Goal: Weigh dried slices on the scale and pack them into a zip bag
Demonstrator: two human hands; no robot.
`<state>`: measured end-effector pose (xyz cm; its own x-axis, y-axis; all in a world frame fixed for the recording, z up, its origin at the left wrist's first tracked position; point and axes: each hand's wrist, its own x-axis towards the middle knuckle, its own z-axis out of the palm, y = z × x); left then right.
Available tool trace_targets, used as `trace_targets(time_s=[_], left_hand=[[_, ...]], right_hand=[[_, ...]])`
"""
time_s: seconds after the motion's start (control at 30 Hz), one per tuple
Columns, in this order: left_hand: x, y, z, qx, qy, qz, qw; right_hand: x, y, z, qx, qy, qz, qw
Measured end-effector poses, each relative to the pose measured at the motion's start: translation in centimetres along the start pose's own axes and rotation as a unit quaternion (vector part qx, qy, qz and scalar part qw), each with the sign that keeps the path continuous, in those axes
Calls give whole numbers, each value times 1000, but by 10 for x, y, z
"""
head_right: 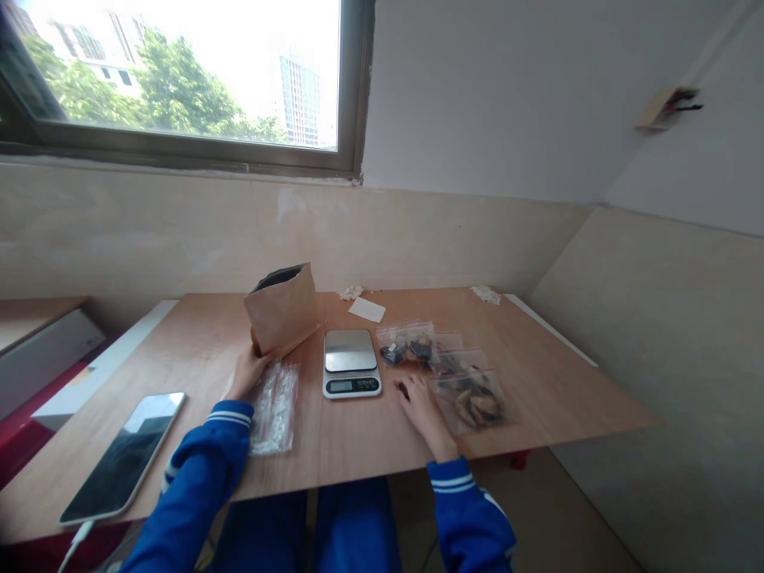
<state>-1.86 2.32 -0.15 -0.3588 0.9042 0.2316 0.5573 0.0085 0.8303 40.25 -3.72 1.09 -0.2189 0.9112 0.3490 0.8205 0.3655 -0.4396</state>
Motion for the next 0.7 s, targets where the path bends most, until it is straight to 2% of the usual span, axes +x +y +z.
trace_targets(time_s=[0.17,0.3,0.37,0.4,0.47,0.53,0.57,0.6,0.63,0.7], left_hand=[[1,-10,4,-27,9,54,998],[-1,-10,3,-53,15,71,996],[-4,-5,0,-61,14,68,996],[-7,-1,-2,-65,10,69,995],[-12,7,-6,-76,0,79,994],[-16,13,-8,-89,-12,92,992],[-18,15,-9,-95,-17,99,990],[-19,15,-9,-99,-20,104,989],[-19,15,-8,-103,-19,108,989],[-18,12,-6,-108,-8,114,988]], right_hand=[[58,-34,5,108,71,-11,992],[101,-64,27,130,23,-47,990],[110,-75,32,109,2,-56,993],[110,-81,31,105,13,-62,992],[105,-97,19,126,89,-75,985],[94,-120,-2,172,194,-89,962],[88,-133,-14,191,225,-102,950],[82,-147,-25,205,238,-128,941],[78,-159,-35,206,220,-167,939],[74,-180,-48,182,146,-242,942]])
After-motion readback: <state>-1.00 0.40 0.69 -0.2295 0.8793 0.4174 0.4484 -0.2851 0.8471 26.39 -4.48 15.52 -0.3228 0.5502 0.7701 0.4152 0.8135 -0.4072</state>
